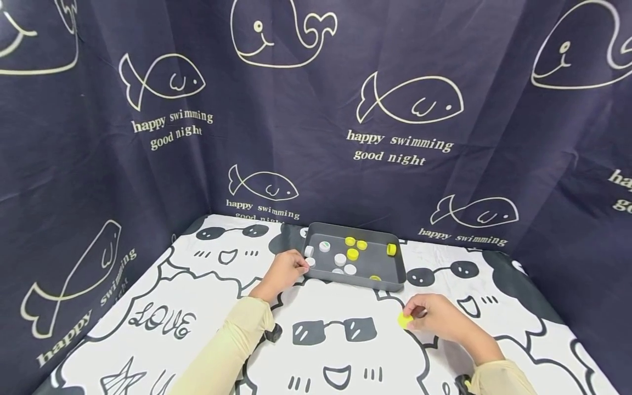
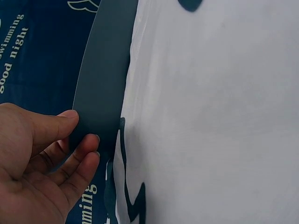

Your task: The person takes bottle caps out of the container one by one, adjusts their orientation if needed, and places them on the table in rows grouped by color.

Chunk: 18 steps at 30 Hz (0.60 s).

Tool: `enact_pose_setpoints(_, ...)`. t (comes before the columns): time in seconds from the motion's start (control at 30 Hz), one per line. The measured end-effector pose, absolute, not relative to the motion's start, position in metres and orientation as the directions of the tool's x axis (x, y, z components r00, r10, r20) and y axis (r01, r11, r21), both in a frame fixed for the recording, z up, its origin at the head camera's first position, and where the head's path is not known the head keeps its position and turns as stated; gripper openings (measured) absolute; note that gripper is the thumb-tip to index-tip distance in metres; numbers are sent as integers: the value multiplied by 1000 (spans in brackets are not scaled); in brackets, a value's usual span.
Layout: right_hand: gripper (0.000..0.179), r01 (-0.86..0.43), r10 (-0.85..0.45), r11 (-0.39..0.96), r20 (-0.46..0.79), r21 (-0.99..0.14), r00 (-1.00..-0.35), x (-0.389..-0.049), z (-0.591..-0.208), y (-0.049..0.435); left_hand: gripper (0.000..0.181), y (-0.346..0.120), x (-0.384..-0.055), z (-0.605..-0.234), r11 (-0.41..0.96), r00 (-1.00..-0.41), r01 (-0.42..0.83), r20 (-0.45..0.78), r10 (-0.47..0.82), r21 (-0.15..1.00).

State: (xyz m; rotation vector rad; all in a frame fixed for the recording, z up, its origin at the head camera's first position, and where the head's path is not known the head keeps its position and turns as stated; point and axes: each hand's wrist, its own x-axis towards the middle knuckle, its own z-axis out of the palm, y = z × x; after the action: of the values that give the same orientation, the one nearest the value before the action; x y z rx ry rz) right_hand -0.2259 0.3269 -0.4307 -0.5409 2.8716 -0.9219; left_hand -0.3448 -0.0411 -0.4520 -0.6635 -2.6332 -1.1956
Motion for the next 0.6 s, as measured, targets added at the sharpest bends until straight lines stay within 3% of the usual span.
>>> enact_pose_setpoints(0.6,19,-261,-327,768,-8,-585,-945,-226,-429,325,9,-42,-347,-453,589,-885,466,329,331,661)
